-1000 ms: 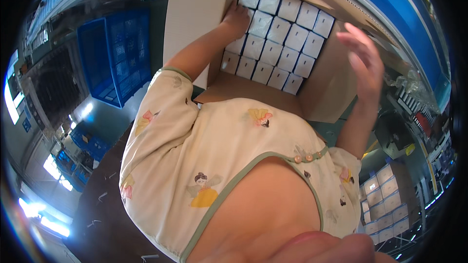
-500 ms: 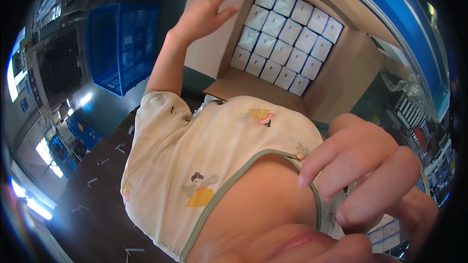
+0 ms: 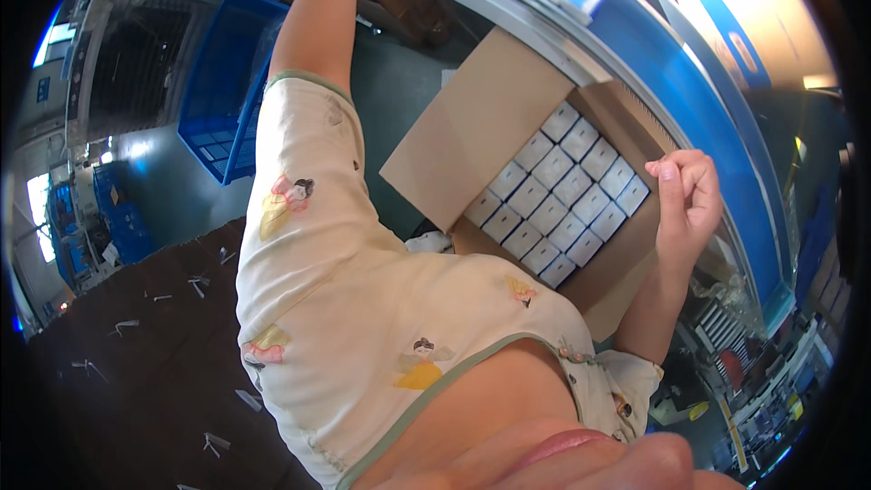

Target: The person picks up a flat cardboard sheet, folds it into a box, fills it with small boxes from a conveyor belt, and closes the flaps.

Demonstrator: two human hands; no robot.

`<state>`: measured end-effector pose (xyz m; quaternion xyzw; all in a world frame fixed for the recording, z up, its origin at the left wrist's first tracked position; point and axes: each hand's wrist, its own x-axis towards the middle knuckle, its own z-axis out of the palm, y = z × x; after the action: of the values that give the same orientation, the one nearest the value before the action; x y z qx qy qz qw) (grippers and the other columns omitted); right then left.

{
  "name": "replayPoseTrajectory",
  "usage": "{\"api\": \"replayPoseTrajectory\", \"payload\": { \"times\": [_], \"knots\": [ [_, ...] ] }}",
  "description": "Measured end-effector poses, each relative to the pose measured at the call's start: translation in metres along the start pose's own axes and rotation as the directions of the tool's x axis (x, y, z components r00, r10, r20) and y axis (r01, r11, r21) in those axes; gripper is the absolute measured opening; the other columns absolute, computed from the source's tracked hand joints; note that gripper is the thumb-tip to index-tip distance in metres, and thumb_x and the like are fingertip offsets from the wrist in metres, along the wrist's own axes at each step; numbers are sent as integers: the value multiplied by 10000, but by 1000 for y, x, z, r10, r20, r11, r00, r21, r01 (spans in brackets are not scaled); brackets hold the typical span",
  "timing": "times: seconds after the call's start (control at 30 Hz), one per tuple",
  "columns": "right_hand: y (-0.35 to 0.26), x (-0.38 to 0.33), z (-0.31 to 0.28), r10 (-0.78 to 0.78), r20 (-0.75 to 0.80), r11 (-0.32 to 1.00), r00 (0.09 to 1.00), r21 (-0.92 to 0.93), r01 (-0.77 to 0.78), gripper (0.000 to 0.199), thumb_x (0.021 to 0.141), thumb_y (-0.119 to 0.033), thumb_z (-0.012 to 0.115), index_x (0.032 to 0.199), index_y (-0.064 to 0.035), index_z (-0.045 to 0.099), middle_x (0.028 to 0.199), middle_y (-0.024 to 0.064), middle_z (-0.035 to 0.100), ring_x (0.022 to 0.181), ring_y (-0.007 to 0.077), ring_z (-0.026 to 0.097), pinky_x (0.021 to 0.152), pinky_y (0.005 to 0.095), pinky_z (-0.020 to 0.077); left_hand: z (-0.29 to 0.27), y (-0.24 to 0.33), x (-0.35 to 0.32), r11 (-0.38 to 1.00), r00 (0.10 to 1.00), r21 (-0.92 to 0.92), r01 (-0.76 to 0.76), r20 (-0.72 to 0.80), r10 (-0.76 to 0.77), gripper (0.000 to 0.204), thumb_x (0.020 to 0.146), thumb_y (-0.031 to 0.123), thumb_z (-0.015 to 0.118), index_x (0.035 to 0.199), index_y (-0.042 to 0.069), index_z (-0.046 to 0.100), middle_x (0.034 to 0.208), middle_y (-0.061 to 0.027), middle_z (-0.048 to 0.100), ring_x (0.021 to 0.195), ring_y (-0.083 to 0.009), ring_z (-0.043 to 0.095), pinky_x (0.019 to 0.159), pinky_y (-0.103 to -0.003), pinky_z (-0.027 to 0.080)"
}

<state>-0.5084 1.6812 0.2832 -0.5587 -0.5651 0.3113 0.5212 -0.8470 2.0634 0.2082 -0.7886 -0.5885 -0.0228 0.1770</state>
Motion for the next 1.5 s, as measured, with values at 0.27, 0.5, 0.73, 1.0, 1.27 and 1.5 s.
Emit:
{"api": "replayPoseTrajectory", "payload": {
  "times": [0.27, 0.5, 0.73, 1.0, 1.27, 1.5],
  "knots": [
    [62, 54, -20, 175, -190, 927, 966, -298, -227, 266, 820, -156, 585, 1027, -11, 501, 941, 92, 557, 866, 125, 524, 754, 243, 411, 5, 71, 15, 689, 979, -706, 165, 203, -27, 708, 712, 501, 593, 1132, -52, 457, 1112, -247, 519, 1032, -346, 509, 885, -382, 395],
    [114, 114, -43, 514, -247, 829, 821, -103, -550, 633, 692, -387, 700, 1123, 26, 488, 1011, 128, 563, 926, 173, 544, 828, 274, 415, -41, 171, -13, 467, 913, -873, -139, 69, 402, 660, 705, 383, 665, 1197, 21, 416, 1137, -204, 513, 1041, -304, 507, 888, -366, 395],
    [71, 71, -78, 75, -400, 990, 913, -81, -116, 572, 714, -249, 716, 1136, 15, 434, 1027, 89, 540, 909, 143, 509, 827, 279, 394, -131, 171, -47, -287, 883, -957, -29, -159, 442, 584, 661, 169, 739, 1131, -26, 452, 1023, -91, 554, 941, -178, 531, 807, -298, 448],
    [31, -169, -79, 465, -349, 877, 814, 52, -479, 603, 712, -220, 696, 1182, 34, 417, 1020, 93, 538, 932, 156, 517, 817, 291, 419, -178, 191, -277, 413, 871, -910, 35, 230, 434, 936, 676, 367, 736, 1321, -5, 169, 1086, -231, 533, 1045, -276, 537, 858, -422, 443],
    [215, -227, -46, 892, 363, 450, 269, -763, -465, 623, 834, -570, 378, 1182, -68, 503, 1182, 120, 523, 1057, 235, 497, 916, 326, 355, -8, 310, -352, 672, 212, -546, -501, 675, 707, 583, 874, 512, 305, 941, 37, 635, 1078, -151, 579, 988, -306, 553, 847, -419, 422],
    [265, -257, -1, 633, 726, 687, 271, -364, -629, 622, 929, -459, 198, 1344, 3, 224, 1424, 113, 173, 1318, 214, 151, 1077, 287, 93, -7, 285, -355, 490, 25, -856, -166, 493, 870, 609, 883, 523, 306, 1127, 20, 549, 1190, -180, 507, 1114, -332, 459, 966, -381, 327]
  ]
}}
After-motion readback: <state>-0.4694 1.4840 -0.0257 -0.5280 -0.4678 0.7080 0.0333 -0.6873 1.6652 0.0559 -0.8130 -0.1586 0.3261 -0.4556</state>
